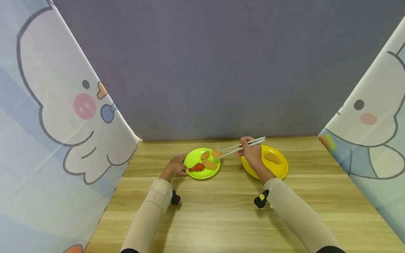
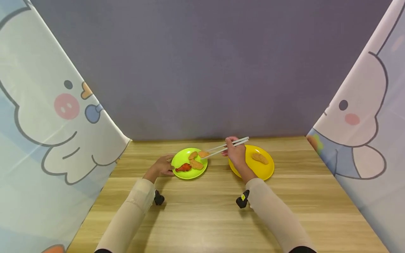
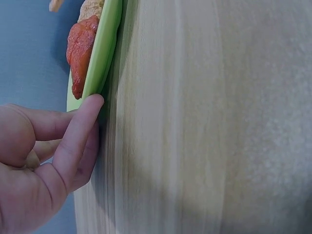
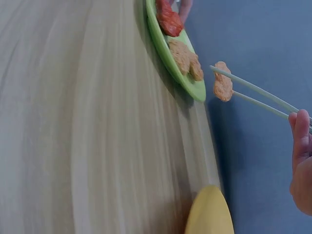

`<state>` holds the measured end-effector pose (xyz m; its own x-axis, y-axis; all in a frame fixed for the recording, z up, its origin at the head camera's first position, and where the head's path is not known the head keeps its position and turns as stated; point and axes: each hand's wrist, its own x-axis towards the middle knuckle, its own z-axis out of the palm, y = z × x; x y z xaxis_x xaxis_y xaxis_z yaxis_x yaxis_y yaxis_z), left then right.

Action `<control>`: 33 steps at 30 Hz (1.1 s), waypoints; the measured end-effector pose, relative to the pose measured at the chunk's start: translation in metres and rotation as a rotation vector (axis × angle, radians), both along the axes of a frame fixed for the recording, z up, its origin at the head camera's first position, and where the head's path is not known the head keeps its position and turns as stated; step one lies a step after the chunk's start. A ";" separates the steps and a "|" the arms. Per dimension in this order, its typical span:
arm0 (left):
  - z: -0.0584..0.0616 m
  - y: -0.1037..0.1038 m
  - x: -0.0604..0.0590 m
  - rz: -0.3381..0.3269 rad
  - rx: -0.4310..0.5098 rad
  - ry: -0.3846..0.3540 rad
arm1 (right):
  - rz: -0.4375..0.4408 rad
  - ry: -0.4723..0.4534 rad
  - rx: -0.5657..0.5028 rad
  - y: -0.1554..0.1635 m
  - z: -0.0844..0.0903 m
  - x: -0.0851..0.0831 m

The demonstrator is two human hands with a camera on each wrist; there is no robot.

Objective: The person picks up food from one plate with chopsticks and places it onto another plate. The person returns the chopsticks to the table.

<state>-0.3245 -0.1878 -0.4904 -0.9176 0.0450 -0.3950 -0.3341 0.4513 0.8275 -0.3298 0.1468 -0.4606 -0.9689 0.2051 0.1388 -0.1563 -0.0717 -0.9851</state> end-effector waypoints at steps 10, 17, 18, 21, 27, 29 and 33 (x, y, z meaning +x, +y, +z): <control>0.001 0.001 0.000 -0.005 0.014 0.004 | -0.013 -0.034 0.036 -0.015 -0.008 -0.001; 0.004 0.002 0.001 -0.005 0.019 0.003 | -0.014 -0.041 0.078 -0.020 -0.011 -0.001; 0.004 0.002 0.002 0.000 0.018 -0.003 | -0.012 -0.045 0.087 -0.020 -0.012 -0.001; 0.003 0.002 0.003 0.003 0.016 -0.008 | -0.013 -0.057 0.100 -0.020 -0.016 0.000; 0.001 0.002 0.001 0.003 0.015 -0.003 | -0.024 -0.048 0.106 -0.017 -0.018 0.000; 0.001 0.002 0.000 0.005 0.011 -0.001 | -0.015 -0.036 0.105 -0.015 -0.016 0.000; 0.000 0.003 -0.001 0.012 0.013 0.001 | -0.004 -0.030 0.086 -0.009 -0.012 0.001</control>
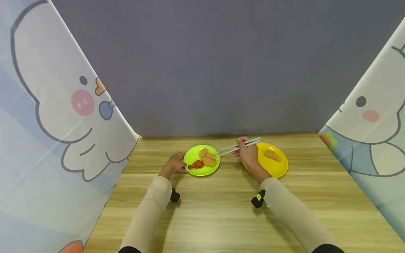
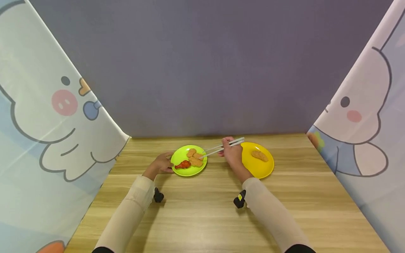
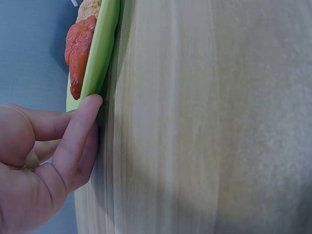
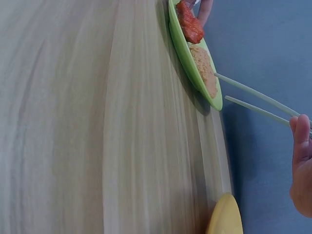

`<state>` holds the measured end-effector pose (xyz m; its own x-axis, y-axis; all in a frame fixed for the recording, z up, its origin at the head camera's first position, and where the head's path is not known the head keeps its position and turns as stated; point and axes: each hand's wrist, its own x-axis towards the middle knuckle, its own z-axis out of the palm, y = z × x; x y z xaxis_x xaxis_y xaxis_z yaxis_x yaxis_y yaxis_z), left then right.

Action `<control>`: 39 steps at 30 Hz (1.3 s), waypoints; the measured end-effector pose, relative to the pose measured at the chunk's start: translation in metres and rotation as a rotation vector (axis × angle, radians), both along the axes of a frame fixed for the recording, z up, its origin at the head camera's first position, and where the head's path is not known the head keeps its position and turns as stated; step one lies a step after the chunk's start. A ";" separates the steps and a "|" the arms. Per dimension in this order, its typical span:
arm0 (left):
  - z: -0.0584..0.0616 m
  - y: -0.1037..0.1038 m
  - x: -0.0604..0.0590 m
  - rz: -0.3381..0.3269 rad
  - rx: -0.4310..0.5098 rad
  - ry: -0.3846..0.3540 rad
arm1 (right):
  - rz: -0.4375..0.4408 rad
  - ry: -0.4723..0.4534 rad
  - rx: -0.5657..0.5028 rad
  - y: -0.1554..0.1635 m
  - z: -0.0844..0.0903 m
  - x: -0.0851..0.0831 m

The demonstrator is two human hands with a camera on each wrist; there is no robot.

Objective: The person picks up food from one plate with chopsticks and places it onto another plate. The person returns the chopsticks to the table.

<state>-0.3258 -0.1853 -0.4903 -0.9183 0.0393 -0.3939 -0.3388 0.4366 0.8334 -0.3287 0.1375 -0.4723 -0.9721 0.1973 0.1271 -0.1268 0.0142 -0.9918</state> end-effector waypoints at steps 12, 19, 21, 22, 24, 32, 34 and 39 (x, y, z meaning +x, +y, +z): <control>0.000 -0.001 -0.005 -0.008 -0.006 -0.002 | -0.046 0.044 -0.104 0.043 0.025 0.001; -0.002 -0.003 -0.004 -0.010 -0.003 -0.013 | -0.047 0.034 -0.134 0.074 0.032 0.004; -0.003 -0.004 -0.003 -0.010 0.000 -0.013 | -0.044 0.026 -0.136 0.084 0.032 0.006; -0.003 -0.003 -0.003 -0.010 0.007 -0.009 | -0.044 0.024 -0.139 0.089 0.032 0.007; -0.002 -0.003 -0.004 -0.013 0.010 0.001 | -0.044 0.024 -0.161 0.100 0.034 0.009; 0.002 0.000 -0.006 -0.015 0.018 -0.014 | -0.051 0.030 -0.150 0.135 0.047 0.025; 0.004 -0.001 -0.005 -0.014 0.018 -0.019 | -0.063 0.022 -0.122 0.143 0.045 0.026; 0.003 -0.003 -0.004 -0.016 0.011 -0.022 | -0.089 0.027 -0.126 0.166 0.033 0.025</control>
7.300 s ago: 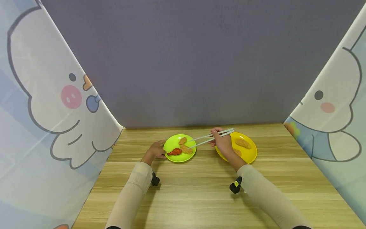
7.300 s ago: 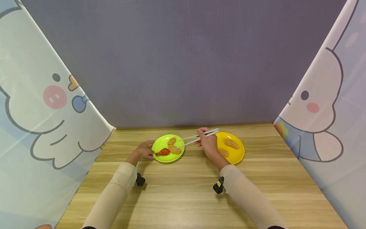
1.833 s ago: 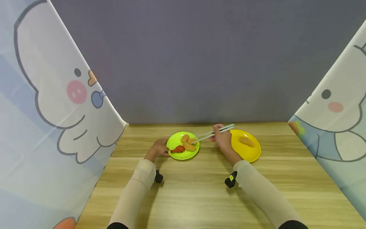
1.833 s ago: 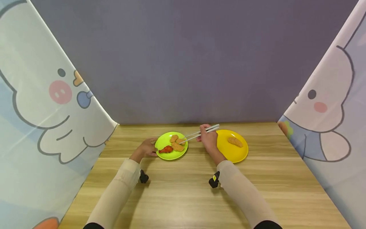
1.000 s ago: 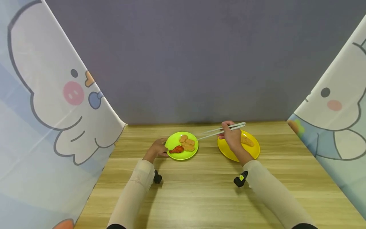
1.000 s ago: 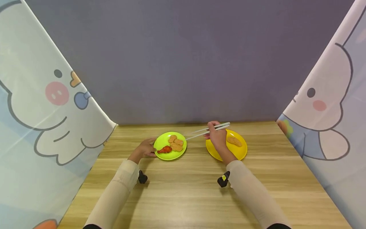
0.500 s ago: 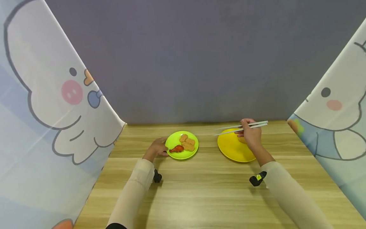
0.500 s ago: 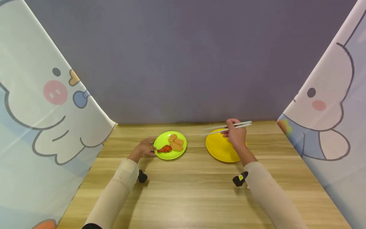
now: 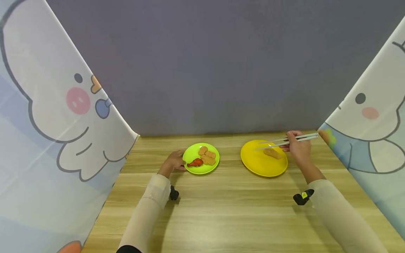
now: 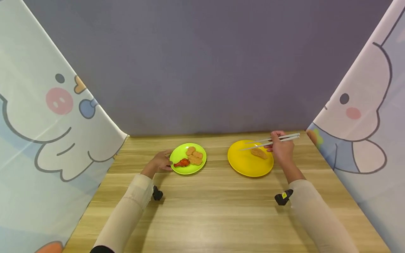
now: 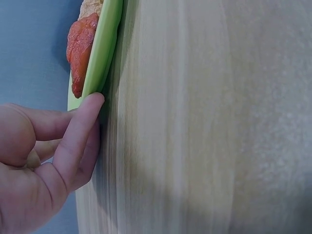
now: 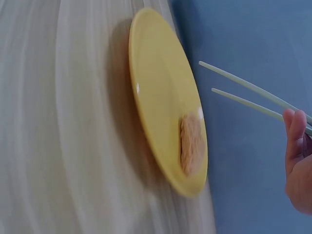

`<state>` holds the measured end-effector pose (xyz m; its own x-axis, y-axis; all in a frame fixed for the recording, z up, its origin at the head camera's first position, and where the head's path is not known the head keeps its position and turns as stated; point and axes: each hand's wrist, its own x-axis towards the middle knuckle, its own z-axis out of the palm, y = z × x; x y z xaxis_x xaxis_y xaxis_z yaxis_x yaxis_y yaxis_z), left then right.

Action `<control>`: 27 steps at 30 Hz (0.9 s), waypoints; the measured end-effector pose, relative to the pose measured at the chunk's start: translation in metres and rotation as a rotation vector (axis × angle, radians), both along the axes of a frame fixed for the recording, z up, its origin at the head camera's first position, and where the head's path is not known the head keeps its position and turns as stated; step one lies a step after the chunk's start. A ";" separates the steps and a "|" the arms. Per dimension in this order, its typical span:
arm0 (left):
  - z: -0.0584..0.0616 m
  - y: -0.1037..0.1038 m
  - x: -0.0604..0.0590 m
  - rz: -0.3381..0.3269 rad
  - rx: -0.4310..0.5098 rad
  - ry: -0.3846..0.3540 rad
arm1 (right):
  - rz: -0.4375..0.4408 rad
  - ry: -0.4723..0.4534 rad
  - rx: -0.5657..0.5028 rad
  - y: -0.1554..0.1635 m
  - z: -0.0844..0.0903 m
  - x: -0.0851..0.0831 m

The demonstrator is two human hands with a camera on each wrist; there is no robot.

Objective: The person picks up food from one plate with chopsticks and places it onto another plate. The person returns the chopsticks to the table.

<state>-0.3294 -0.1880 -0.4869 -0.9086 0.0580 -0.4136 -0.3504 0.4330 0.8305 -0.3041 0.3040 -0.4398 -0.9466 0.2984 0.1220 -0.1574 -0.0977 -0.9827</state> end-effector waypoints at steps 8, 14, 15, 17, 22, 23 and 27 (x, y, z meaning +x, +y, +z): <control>0.000 -0.002 0.003 0.003 -0.022 -0.006 | -0.019 0.009 0.026 0.026 -0.007 0.012; -0.003 0.000 0.001 -0.011 0.001 0.013 | -0.045 0.015 -0.012 0.036 -0.005 0.020; -0.003 0.000 0.001 -0.012 0.004 0.015 | -0.047 0.013 -0.016 0.037 -0.004 0.021; -0.003 0.000 0.001 -0.012 0.005 0.014 | -0.054 0.007 -0.014 0.038 -0.002 0.023; -0.004 -0.002 -0.001 -0.014 0.009 -0.003 | -0.075 -0.017 0.017 0.039 -0.004 0.024; -0.004 -0.002 -0.001 -0.011 0.008 -0.002 | -0.077 -0.018 0.023 0.040 -0.006 0.023; -0.006 -0.002 -0.002 -0.015 0.000 0.008 | -0.101 -0.016 0.045 0.043 -0.016 0.020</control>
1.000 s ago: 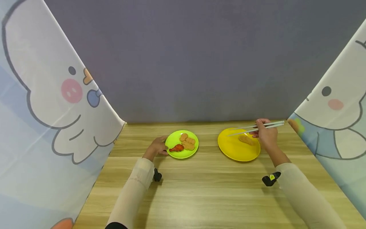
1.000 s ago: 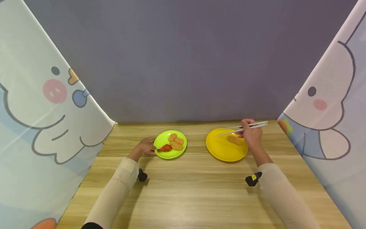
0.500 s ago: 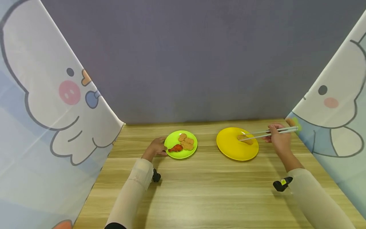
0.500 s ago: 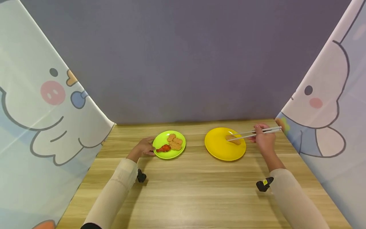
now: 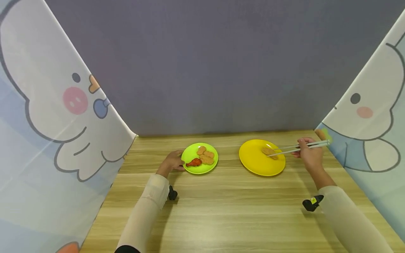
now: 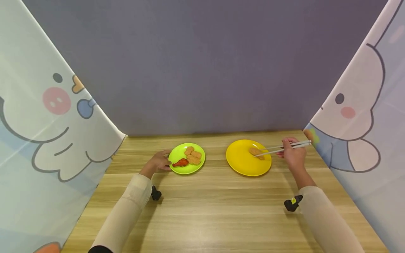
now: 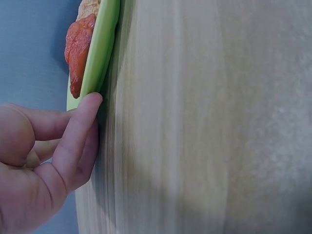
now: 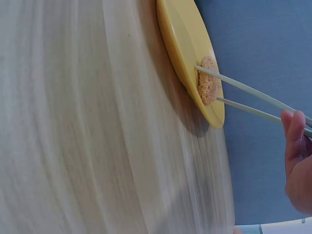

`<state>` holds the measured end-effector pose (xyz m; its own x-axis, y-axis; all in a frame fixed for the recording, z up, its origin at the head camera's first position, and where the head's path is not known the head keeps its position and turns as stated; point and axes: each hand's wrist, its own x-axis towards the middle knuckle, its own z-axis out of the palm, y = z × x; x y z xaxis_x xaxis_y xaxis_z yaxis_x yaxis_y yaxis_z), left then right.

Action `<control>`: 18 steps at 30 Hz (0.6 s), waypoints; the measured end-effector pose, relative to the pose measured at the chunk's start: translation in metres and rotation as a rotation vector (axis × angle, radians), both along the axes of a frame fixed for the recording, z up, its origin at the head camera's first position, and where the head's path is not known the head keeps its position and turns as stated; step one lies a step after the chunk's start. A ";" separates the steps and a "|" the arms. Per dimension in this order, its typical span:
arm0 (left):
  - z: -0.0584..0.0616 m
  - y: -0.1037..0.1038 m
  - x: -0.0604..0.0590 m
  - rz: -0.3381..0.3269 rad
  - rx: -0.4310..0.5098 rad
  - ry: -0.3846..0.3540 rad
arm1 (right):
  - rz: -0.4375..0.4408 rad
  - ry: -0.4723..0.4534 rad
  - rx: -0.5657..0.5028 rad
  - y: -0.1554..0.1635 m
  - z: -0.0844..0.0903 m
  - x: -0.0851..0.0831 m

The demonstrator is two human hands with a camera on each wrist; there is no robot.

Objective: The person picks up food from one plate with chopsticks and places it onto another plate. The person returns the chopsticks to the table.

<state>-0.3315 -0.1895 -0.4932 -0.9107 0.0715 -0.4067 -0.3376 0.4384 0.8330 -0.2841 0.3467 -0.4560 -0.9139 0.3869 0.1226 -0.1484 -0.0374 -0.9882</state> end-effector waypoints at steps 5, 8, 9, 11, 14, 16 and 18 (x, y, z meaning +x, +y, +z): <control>-0.001 0.000 0.001 -0.016 -0.017 0.002 | -0.037 -0.015 -0.013 -0.001 -0.005 0.002; -0.001 -0.001 0.002 -0.007 -0.029 0.005 | -0.036 -0.033 -0.055 -0.004 -0.003 0.006; 0.000 -0.001 0.002 -0.006 -0.029 0.005 | -0.038 -0.033 -0.075 -0.005 -0.002 0.007; 0.001 -0.001 0.002 -0.014 -0.025 0.010 | -0.050 -0.032 -0.104 -0.007 0.001 0.010; 0.002 0.000 0.001 -0.018 -0.006 0.013 | -0.061 -0.015 -0.114 -0.009 0.005 0.011; 0.003 -0.001 0.002 -0.013 0.008 0.010 | -0.062 -0.007 -0.113 -0.010 0.007 0.011; 0.003 -0.001 0.002 -0.006 0.021 0.007 | -0.064 0.002 -0.128 -0.010 0.007 0.011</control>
